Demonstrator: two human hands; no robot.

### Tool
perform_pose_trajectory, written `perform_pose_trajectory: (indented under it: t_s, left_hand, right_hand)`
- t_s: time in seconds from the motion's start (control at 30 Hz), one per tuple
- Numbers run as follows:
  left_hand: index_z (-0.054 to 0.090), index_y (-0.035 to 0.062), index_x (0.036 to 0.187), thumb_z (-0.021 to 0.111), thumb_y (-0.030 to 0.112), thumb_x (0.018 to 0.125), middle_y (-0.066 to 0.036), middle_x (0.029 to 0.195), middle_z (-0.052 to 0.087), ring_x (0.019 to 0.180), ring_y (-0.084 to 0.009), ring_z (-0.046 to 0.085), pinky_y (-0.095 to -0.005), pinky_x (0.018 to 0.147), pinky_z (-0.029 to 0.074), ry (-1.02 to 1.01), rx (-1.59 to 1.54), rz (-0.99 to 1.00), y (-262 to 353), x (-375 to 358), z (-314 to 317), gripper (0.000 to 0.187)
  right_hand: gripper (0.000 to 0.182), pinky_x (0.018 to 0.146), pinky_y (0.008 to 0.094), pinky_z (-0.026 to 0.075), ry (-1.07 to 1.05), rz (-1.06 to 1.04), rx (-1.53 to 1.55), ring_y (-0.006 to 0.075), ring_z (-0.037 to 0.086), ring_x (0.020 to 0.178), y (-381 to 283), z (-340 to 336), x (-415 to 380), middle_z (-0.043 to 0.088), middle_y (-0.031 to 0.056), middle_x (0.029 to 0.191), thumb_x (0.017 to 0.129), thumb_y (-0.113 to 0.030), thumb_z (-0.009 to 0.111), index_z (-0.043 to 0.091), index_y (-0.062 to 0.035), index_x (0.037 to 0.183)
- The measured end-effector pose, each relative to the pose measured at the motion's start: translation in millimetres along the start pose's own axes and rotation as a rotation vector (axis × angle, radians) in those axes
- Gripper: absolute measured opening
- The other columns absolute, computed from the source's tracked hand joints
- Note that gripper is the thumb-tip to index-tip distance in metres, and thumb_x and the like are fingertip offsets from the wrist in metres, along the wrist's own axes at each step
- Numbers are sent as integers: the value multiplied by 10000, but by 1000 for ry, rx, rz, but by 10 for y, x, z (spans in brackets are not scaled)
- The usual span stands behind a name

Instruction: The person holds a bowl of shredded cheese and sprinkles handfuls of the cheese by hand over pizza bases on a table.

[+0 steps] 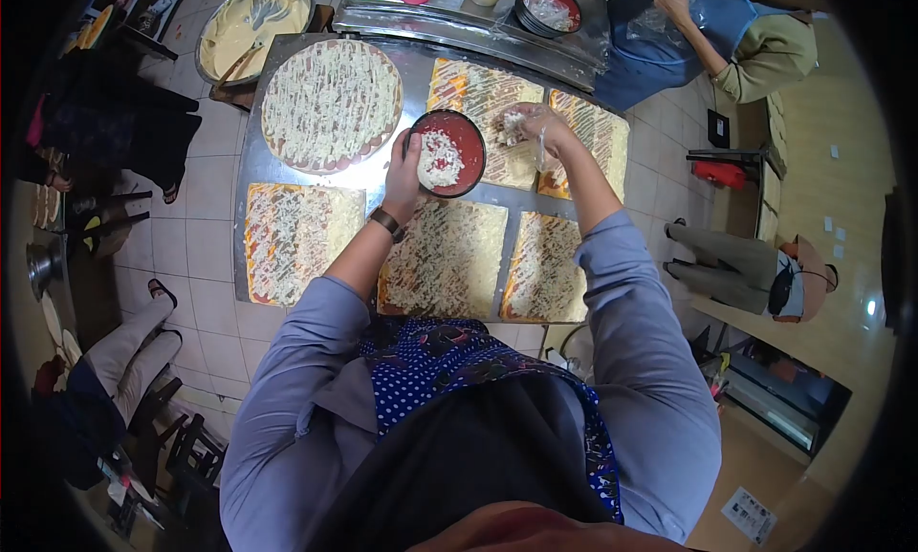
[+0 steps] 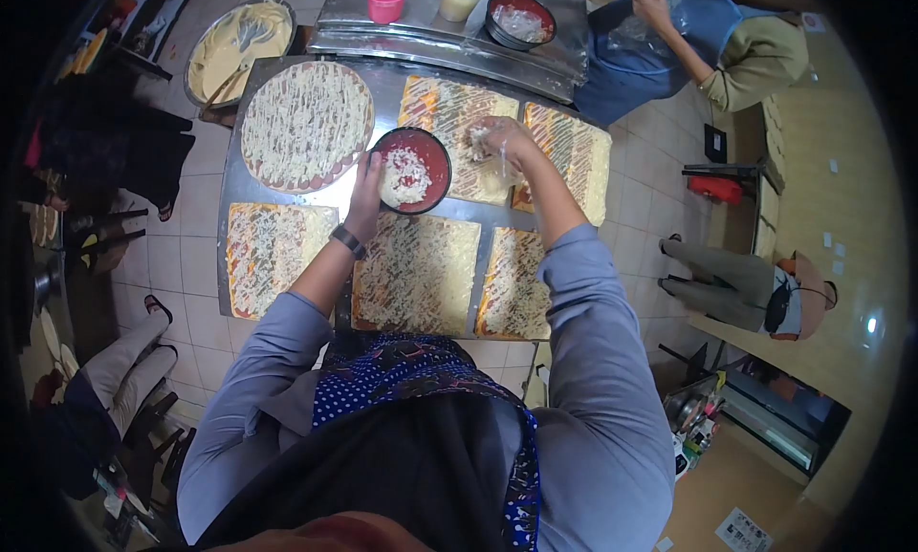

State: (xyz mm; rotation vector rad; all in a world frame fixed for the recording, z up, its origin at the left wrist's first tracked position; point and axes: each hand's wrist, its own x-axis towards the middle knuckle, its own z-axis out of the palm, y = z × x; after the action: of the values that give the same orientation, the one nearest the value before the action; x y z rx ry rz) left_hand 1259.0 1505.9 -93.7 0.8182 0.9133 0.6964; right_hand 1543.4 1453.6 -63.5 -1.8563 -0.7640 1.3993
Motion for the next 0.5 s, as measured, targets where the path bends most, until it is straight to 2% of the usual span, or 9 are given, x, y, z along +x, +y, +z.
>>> perform_pose_trajectory:
  t_s: [0.03, 0.1, 0.13, 0.2, 0.23, 0.33, 0.37, 0.4, 0.5]
  left_hand:
    - [368, -36, 1387, 488, 476, 968, -146, 1329, 489, 1213, -213, 464, -312, 1039, 343, -21, 4, 0, 18, -2, -56, 673]
    - [346, -30, 1404, 484, 486, 966, -149, 1346, 472, 1230, -215, 449, -315, 1047, 337, -16, -18, -39, 43, -8, -175, 691]
    - [324, -24, 1422, 480, 496, 965, -153, 1363, 456, 1248, -218, 435, -318, 1055, 332, -12, -40, -79, 101, -53, -185, 710]
    - [283, -16, 1446, 474, 496, 966, -153, 1396, 420, 1277, -220, 409, -327, 1070, 321, -37, -40, -49, 260, -178, -209, 727]
    - [266, -13, 1447, 476, 512, 958, -138, 1391, 420, 1269, -213, 419, -330, 1062, 337, -5, -10, -37, 337, -244, -218, 747]
    - [268, 1, 1440, 475, 518, 958, -116, 1396, 417, 1267, -202, 424, -338, 1064, 346, 11, -9, -28, 247, -228, -393, 737]
    - [276, 8, 1436, 470, 509, 964, -113, 1395, 419, 1267, -199, 424, -339, 1068, 344, -23, -67, -35, 220, -241, -458, 715]
    - [284, 14, 1431, 464, 500, 970, -111, 1393, 422, 1267, -195, 425, -340, 1072, 342, -57, -126, -40, 199, -259, -513, 694]
    - [305, 25, 1416, 450, 482, 982, -105, 1379, 437, 1254, -191, 445, -341, 1059, 369, -31, -133, -38, 203, -317, -632, 647]
  right_hand:
    - [259, 697, 327, 556, -2, 2, 0, 195, 666, 828, 23, -47, 58, 696, 107, 958, 798, 32, 630, 666, -5, 1051]
    - [261, 636, 346, 565, 38, 198, -120, 207, 674, 802, 58, -122, 179, 688, 141, 971, 820, 65, 572, 635, 46, 1073]
    - [261, 636, 346, 565, 36, 199, -120, 207, 674, 802, 71, -163, 267, 688, 141, 971, 820, 65, 572, 635, 46, 1073]
    - [272, 589, 395, 568, 34, 178, -537, 223, 676, 768, 72, -241, 471, 694, 145, 934, 810, 73, 545, 634, 53, 1066]
    - [272, 589, 395, 568, 31, 178, -536, 223, 676, 768, 85, -287, 557, 694, 145, 934, 810, 73, 545, 634, 53, 1066]
    - [233, 621, 374, 521, 129, -82, -658, 224, 649, 738, 6, -334, 652, 702, 79, 830, 802, 6, 600, 693, -52, 1007]
    - [224, 637, 332, 487, 106, -112, -686, 189, 614, 718, -127, -321, 622, 695, 56, 877, 792, 5, 612, 722, -88, 963]
    - [224, 637, 332, 487, 104, -112, -685, 189, 614, 718, -96, -349, 701, 695, 56, 877, 792, 5, 612, 722, -88, 963]
    - [205, 713, 299, 488, 178, -112, -701, 171, 601, 827, 38, -550, 1121, 700, 73, 972, 812, 0, 601, 743, -91, 931]
